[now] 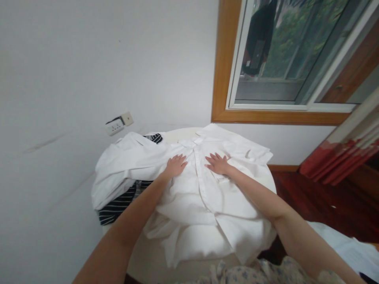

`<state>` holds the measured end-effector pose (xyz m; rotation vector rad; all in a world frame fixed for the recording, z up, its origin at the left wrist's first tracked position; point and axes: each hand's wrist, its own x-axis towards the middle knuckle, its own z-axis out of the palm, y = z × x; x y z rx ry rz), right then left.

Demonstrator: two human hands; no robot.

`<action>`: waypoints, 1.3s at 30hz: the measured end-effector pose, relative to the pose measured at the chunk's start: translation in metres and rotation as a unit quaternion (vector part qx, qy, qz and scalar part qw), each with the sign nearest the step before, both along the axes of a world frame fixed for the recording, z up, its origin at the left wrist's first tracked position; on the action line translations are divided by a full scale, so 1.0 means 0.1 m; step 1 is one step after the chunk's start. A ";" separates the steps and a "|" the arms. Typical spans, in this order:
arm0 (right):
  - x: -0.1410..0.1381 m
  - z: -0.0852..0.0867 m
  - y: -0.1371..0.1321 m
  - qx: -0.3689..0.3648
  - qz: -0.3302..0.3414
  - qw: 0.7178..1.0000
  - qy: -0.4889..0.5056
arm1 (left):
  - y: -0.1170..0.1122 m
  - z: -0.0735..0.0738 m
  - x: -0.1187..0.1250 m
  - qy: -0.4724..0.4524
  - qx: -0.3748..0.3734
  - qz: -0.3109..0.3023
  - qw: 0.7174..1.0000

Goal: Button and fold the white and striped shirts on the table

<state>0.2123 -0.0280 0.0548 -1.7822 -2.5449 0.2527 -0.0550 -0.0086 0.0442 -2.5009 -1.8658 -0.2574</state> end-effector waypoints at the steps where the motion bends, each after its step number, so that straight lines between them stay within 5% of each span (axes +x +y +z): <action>1: 0.02 -0.06 -0.01 0.001 0.003 1.000 -0.002 | 0.01 -0.05 -0.03 0.009 -0.025 0.014 1.000; 11: 0.29 -0.10 -0.04 0.014 0.050 0.999 0.007 | 0.09 -0.01 -0.17 0.008 -0.097 0.032 0.995; 21: 0.32 -0.08 0.04 0.028 0.058 0.998 0.015 | -0.22 0.02 -0.09 0.051 0.018 -0.130 0.990; 29: 0.27 -0.05 -0.01 0.065 0.054 0.996 -0.008 | -0.14 -0.07 0.20 0.040 -0.044 -0.051 0.997; 39: -0.03 -0.14 -0.26 0.054 0.080 0.995 0.000 | 0.03 -0.05 0.16 0.036 -0.071 -0.046 0.996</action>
